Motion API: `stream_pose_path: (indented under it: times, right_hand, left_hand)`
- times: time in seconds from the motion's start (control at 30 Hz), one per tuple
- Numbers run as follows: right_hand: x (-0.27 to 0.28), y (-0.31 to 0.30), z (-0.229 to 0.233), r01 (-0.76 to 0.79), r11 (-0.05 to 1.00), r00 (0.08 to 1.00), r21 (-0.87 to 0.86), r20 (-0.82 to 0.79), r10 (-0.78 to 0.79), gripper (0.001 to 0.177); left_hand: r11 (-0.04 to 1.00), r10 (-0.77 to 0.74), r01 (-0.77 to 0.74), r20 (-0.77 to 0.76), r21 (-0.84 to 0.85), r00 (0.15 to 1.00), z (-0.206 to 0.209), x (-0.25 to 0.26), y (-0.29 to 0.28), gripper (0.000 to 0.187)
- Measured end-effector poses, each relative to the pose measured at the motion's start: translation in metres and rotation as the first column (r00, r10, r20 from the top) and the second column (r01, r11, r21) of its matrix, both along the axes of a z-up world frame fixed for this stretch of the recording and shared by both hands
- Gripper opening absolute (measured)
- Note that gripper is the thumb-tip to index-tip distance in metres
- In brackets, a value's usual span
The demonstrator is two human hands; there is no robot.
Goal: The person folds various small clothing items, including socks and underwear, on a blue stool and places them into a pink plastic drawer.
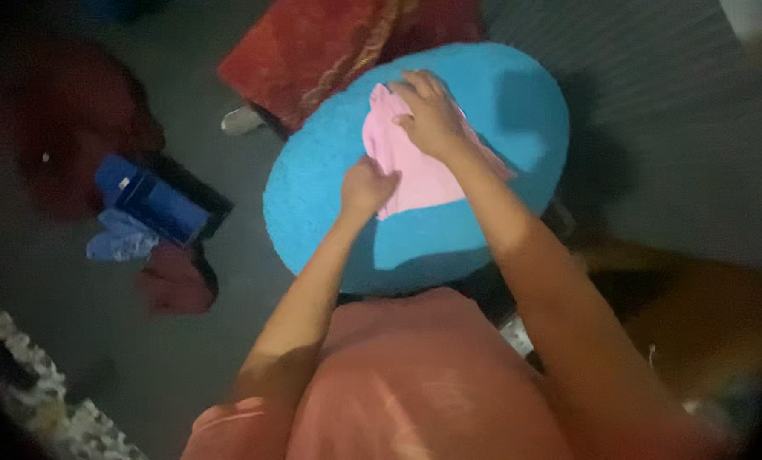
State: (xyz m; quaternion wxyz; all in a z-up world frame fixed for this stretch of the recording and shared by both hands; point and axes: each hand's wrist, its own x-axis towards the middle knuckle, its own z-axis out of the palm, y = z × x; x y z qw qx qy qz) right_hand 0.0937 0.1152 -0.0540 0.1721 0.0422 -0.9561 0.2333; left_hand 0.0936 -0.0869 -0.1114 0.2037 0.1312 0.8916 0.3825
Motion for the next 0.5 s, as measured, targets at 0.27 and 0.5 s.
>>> stream_pose_path:
  times: [0.27, 0.5]
  right_hand:
    - [-0.062, -0.003, -0.005, -0.114, 0.992, 0.768, 0.049, 0.639, 0.056, 0.058]
    - [0.033, -0.031, 0.017, -0.301, 0.924, 0.951, 0.237, -0.002, 0.311, 0.027]
  left_hand:
    - [0.969, 0.137, -0.179, 0.235, 0.168, 0.962, -0.028, -0.002, -0.011, 0.033]
    - [0.795, 0.135, -0.508, 0.72, 0.331, 0.681, -0.071, -0.009, -0.015, 0.015]
